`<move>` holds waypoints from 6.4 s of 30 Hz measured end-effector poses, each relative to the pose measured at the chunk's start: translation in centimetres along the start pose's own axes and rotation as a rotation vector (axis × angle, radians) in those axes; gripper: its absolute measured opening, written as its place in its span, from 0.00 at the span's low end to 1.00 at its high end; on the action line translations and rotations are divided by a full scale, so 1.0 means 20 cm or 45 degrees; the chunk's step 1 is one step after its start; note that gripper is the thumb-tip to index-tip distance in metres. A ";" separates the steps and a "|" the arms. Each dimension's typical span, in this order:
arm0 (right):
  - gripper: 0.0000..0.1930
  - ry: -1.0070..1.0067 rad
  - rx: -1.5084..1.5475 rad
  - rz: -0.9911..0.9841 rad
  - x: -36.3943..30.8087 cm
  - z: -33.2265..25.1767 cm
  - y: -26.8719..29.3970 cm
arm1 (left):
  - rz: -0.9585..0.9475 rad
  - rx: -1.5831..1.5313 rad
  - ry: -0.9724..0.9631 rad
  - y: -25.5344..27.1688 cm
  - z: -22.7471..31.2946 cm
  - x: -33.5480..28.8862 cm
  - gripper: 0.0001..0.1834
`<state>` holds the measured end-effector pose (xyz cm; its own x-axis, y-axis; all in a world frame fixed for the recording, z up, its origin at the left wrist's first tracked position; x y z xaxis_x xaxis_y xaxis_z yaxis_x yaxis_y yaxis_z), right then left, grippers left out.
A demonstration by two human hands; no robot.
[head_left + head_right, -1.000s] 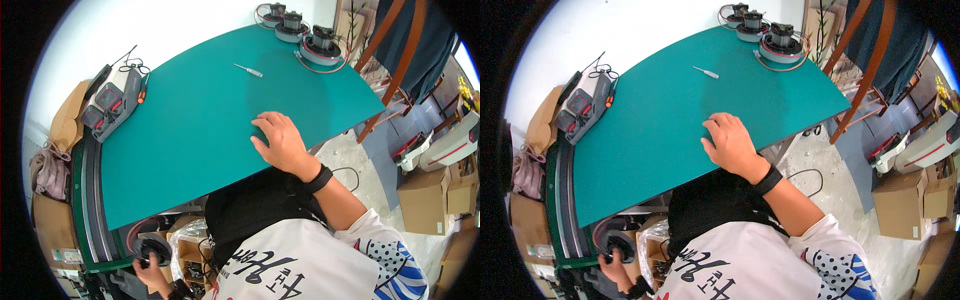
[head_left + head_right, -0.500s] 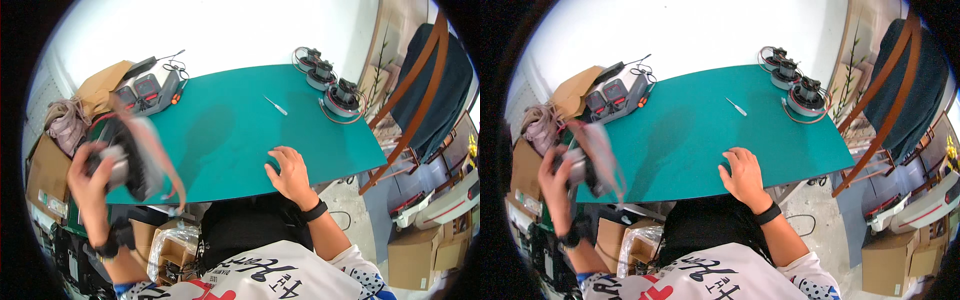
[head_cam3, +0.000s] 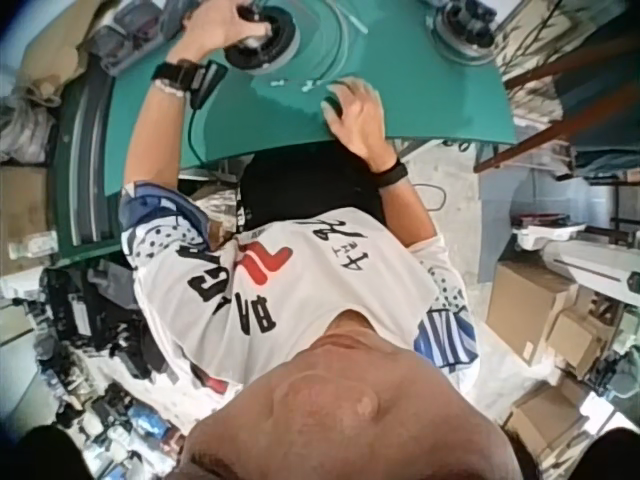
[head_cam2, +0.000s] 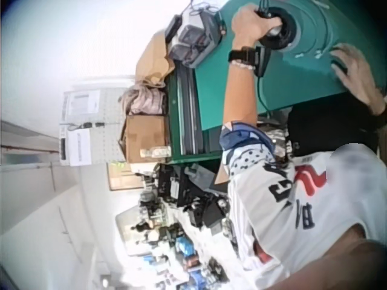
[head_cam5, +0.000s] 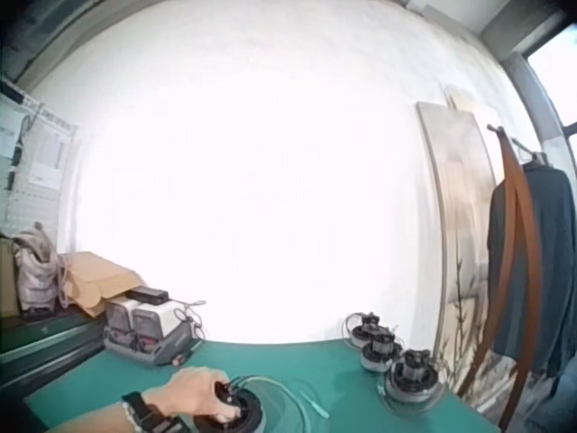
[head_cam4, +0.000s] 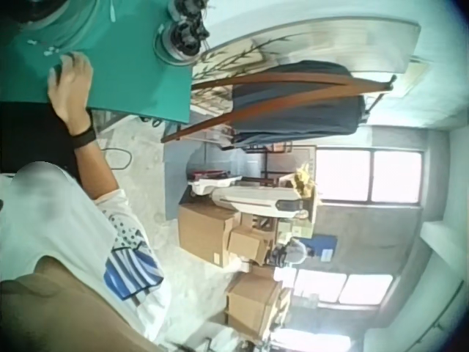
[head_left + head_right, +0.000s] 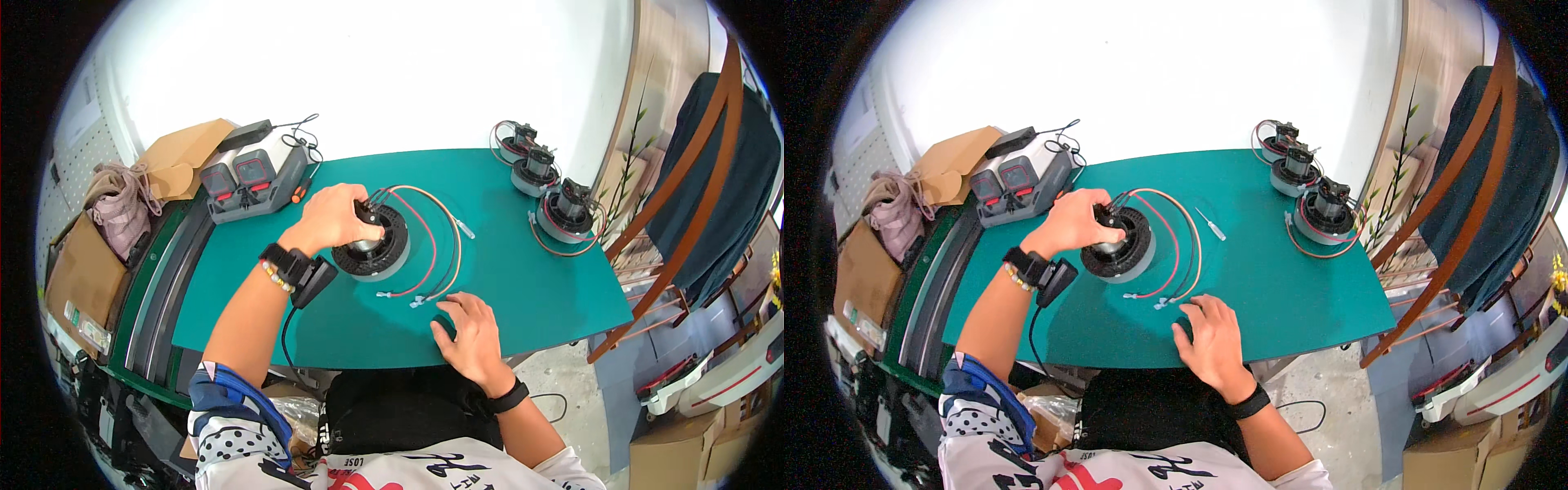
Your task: The recorder is seen assembling an electric motor on a workbench, checking wires and the outer casing.
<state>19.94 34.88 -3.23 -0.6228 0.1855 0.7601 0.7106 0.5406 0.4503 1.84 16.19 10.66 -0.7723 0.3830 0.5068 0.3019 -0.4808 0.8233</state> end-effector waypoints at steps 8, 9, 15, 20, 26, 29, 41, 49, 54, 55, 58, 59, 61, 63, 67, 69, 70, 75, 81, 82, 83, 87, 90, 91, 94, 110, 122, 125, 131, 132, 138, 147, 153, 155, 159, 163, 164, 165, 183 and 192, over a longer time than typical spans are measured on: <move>0.16 -0.019 0.020 0.003 0.01 0.02 -0.01 | -0.320 0.108 -0.142 -0.10 -0.12 0.14 0.32; 0.16 -0.020 0.032 0.002 0.01 0.02 -0.01 | -0.321 0.110 -0.145 -0.10 -0.12 0.14 0.32; 0.15 -0.004 0.022 -0.004 -0.01 0.02 -0.01 | -0.371 0.011 -0.273 -0.10 -0.18 0.10 0.28; 0.14 0.033 -0.040 0.029 -0.02 0.03 -0.02 | -0.221 -0.013 -0.305 -0.14 -0.26 0.04 0.31; 0.14 0.064 -0.042 0.039 -0.02 0.03 -0.04 | -0.106 -0.150 0.045 -0.18 -0.26 -0.07 0.43; 0.14 0.061 -0.041 0.037 -0.02 0.03 -0.04 | 0.299 0.032 0.139 -0.18 -0.22 -0.12 0.48; 0.13 0.046 -0.006 0.057 -0.02 0.06 -0.02 | -0.032 0.171 0.040 -0.13 -0.19 0.01 0.23; 0.12 0.027 -0.013 0.039 -0.03 0.03 -0.04 | -0.046 -0.032 -0.366 -0.14 -0.28 -0.01 0.37; 0.12 0.028 -0.013 0.039 -0.02 0.04 -0.03 | 0.303 -0.288 0.013 -0.07 -0.37 -0.22 0.31; 0.12 0.035 -0.018 0.041 -0.02 0.04 -0.02 | 0.263 -0.429 0.246 -0.07 -0.38 -0.28 0.26; 0.12 0.042 -0.027 0.055 -0.01 0.05 -0.01 | 0.030 -0.430 0.291 -0.08 -0.35 -0.45 0.22; 0.12 0.063 -0.030 0.062 0.00 0.05 -0.01 | 0.025 -0.427 0.295 -0.10 -0.35 -0.49 0.22; 0.13 0.062 -0.032 0.061 -0.02 0.05 -0.04 | 0.187 -0.256 -0.048 -0.14 -0.33 -0.55 0.21; 0.13 0.083 -0.039 0.063 -0.01 0.04 -0.05 | 0.302 -0.205 -0.143 -0.16 -0.32 -0.56 0.19; 0.14 0.126 -0.072 -0.003 0.02 0.01 -0.08 | 0.166 -0.376 0.143 -0.18 -0.28 -0.54 0.13; 0.18 0.149 0.112 -0.119 0.06 -0.01 -0.14 | 0.003 -0.409 0.257 -0.16 -0.22 -0.54 0.10; 0.18 0.147 0.106 -0.117 0.09 -0.03 -0.17 | 0.008 -0.517 0.276 -0.16 -0.19 -0.54 0.08; 0.23 -0.376 0.695 -0.348 0.21 -0.18 -0.42 | -0.148 -1.318 0.513 -0.14 -0.19 -0.54 0.10; 0.17 -1.044 1.392 -0.571 0.23 -0.23 -0.55 | -0.235 -1.523 0.649 -0.15 -0.30 -0.54 0.10; 0.17 -1.114 1.453 -0.568 0.22 -0.22 -0.54 | -0.178 -1.471 0.588 -0.16 -0.32 -0.56 0.09; 0.17 -1.113 1.453 -0.566 0.21 -0.21 -0.53 | -0.179 -1.470 0.586 -0.16 -0.33 -0.58 0.09; 0.18 -1.316 1.533 -0.525 0.19 -0.22 -0.52 | -0.064 -1.319 0.509 -0.17 -0.37 -0.62 0.08; 0.20 -1.289 1.499 -0.460 0.21 -0.22 -0.55 | -0.064 -1.145 0.447 -0.19 -0.35 -0.63 0.08; 0.20 -1.265 1.548 -0.488 0.22 -0.22 -0.55 | 0.019 -1.051 0.342 -0.18 -0.33 -0.64 0.09; 0.19 -1.304 1.705 -0.537 0.24 -0.23 -0.54 | 0.117 -1.063 0.316 -0.15 -0.33 -0.65 0.09; 0.10 -1.453 1.888 -0.586 0.17 -0.10 -0.48 | 0.133 -0.836 0.384 -0.15 -0.43 -0.71 0.10; 0.14 -1.398 1.584 -0.547 0.10 -0.15 -0.46 | 0.502 -0.359 0.022 -0.08 -0.32 -0.64 0.11; 0.15 -1.328 1.546 -0.518 0.09 -0.10 -0.49 | 0.329 -0.472 0.240 -0.11 -0.33 -0.61 0.12; 0.15 -1.156 1.399 -0.511 0.09 -0.16 -0.48 | 0.265 -0.553 0.331 -0.09 -0.24 -0.62 0.11; 0.15 -1.052 1.318 -0.524 0.09 -0.17 -0.48 | 0.166 -0.582 0.351 -0.09 -0.23 -0.63 0.10; 0.15 -0.791 1.330 -0.548 0.07 -0.18 -0.50 | 0.343 -0.536 0.036 -0.10 -0.25 -0.66 0.08; 0.13 -1.319 1.664 -0.331 0.06 -0.17 -0.41 | 0.315 -0.689 0.274 -0.07 -0.31 -0.68 0.07; 0.14 -1.520 1.745 -0.282 0.08 -0.13 -0.34 | 0.122 -0.591 0.243 -0.05 -0.27 -0.75 0.05; 0.14 -1.460 1.746 -0.306 0.07 -0.13 -0.34 | 0.129 -0.549 0.228 -0.04 -0.29 -0.76 0.04; 0.15 -1.434 1.584 -0.349 0.07 -0.17 -0.35 | 0.256 -0.516 0.109 -0.03 -0.26 -0.76 0.04; 0.17 -1.271 1.476 -0.388 0.09 -0.22 -0.35 | 0.079 -0.740 0.090 -0.06 -0.12 -0.78 0.03; 0.18 -1.183 1.461 -0.441 0.09 -0.21 -0.37 | -0.035 -0.888 0.191 -0.10 -0.11 -0.78 0.03; 0.19 -1.095 1.445 -0.493 0.09 -0.20 -0.38 | -0.152 -1.034 0.291 -0.13 -0.10 -0.78 0.04; 0.12 -1.413 1.408 -0.470 0.08 -0.15 -0.36 | 0.406 -0.486 0.233 -0.09 -0.47 -0.83 0.06; 0.12 -1.415 1.491 -0.464 0.09 -0.18 -0.34 | 0.304 -0.446 0.109 -0.10 -0.45 -0.87 0.08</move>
<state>15.15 28.49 -3.29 -0.9713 0.0984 -0.2167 0.1885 0.8739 -0.4481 9.64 3.29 -2.11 -0.7519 0.1685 0.6374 0.2811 -0.7926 0.5411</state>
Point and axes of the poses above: each hand's wrist, its own x-axis towards the middle knuckle, its own y-axis out of the back of the hand, z = x × y, the point moved 2 cm from there along x, towards the middle knuckle, and after that the axes turned 15 degrees about z, right-handed, at the moved point
